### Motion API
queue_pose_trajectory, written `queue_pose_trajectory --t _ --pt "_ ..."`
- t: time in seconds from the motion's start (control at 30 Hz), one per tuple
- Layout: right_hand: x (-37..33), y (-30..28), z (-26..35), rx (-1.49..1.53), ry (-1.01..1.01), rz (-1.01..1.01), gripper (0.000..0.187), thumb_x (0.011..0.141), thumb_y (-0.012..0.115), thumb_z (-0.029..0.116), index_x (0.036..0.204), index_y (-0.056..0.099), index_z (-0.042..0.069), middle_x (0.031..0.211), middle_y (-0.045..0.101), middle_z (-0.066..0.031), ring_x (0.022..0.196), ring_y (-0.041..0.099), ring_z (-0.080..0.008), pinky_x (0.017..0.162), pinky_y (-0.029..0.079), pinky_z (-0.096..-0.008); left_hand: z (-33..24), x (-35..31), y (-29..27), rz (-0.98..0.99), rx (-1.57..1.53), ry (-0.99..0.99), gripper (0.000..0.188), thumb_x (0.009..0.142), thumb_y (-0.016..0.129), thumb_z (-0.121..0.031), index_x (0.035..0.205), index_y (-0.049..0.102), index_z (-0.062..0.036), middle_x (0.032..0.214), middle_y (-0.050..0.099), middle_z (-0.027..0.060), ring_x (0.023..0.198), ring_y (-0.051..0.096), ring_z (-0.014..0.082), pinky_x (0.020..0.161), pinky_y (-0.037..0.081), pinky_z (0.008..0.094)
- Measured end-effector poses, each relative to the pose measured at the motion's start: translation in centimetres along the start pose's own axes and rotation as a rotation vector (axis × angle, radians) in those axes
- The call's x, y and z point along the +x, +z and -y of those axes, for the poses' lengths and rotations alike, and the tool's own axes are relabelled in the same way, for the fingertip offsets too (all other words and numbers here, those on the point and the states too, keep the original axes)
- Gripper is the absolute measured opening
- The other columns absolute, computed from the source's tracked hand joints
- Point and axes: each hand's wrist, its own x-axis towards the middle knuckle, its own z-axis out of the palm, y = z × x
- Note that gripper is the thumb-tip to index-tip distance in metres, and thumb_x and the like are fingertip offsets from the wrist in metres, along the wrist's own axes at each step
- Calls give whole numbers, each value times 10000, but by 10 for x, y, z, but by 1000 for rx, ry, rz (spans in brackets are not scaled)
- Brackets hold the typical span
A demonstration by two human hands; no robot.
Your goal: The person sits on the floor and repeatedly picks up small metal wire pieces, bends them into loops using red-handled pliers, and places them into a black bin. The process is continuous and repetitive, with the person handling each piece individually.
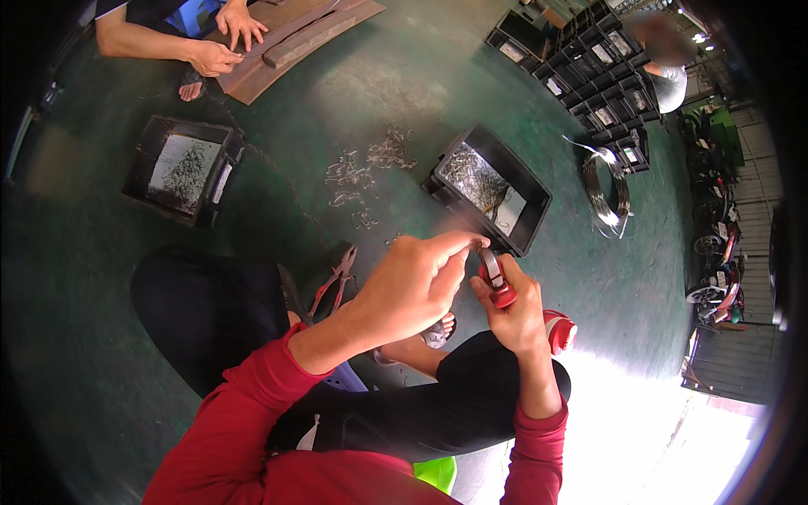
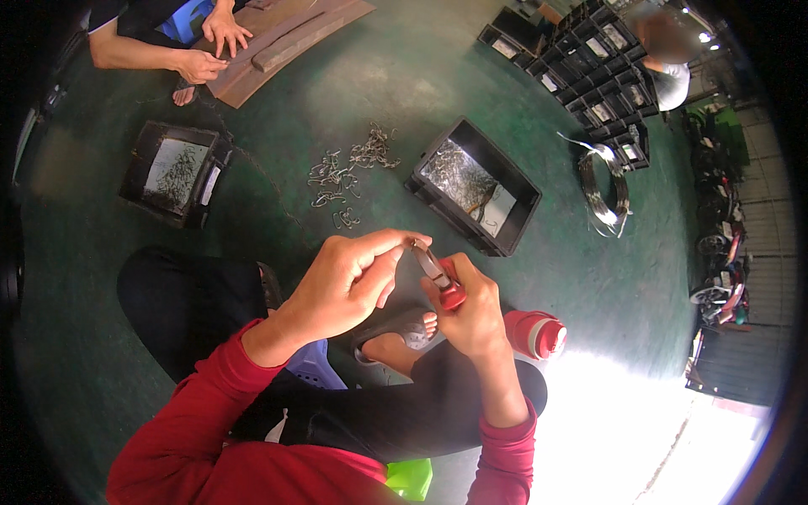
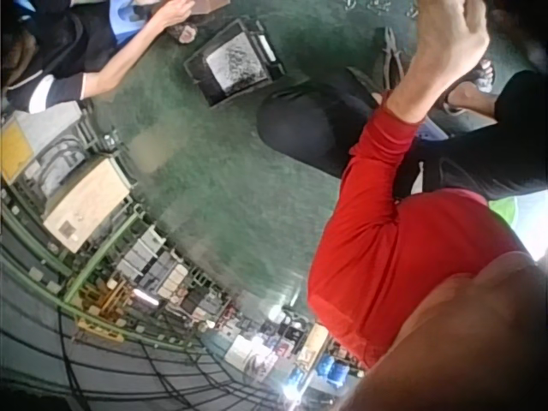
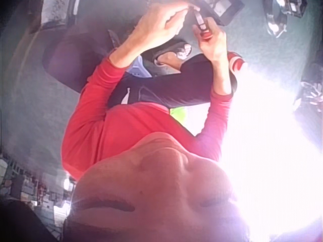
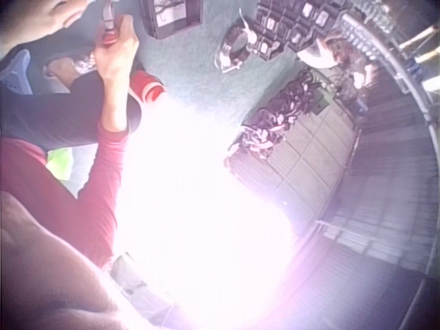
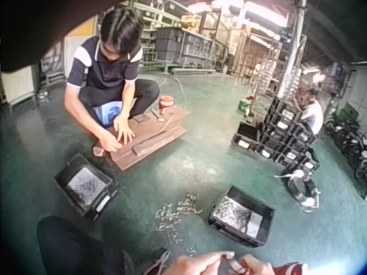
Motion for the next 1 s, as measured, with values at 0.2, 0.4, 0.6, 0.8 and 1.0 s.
queue_pose_trajectory --t 0.2,0.4,0.6,0.8,1.0 --pt "1 8 -4 -41 -7 -90 204 821 720 62 941 565 6 798 629 -168 677 627 -315 632 491 -359 -1 -1 5 -53 15 -11 278 989 446 -47 1200 620 1 540 463 -1 504 472 37 478 394 236" --pt "5 5 -1 4 3 -42 204 815 719 63 946 576 1 765 630 -166 658 613 -313 639 484 -366 -5 -1 4 -35 -64 -82 272 998 460 -57 1216 612 -1 574 493 -7 521 479 40 490 401 236" --pt "21 -31 -5 51 -16 284 228 821 714 100 982 594 -9 716 626 -137 633 595 -237 632 471 -355 6 17 -25 86 -77 -92 231 963 570 -62 1162 682 -28 1037 639 35 698 514 38 576 431 209" --pt "16 -27 -5 387 270 446 243 916 626 107 1124 569 -5 897 660 -78 660 588 -107 741 487 -300 16 24 -32 -75 -581 -187 149 916 654 -88 1036 693 -9 934 692 69 728 639 104 640 516 238" --pt "8 -17 -6 755 349 650 342 963 613 234 1178 542 -21 1060 660 -136 751 661 -185 820 513 -326 20 23 -28 -209 -681 -228 189 903 690 -132 1058 670 -26 914 695 73 809 699 179 712 559 291"
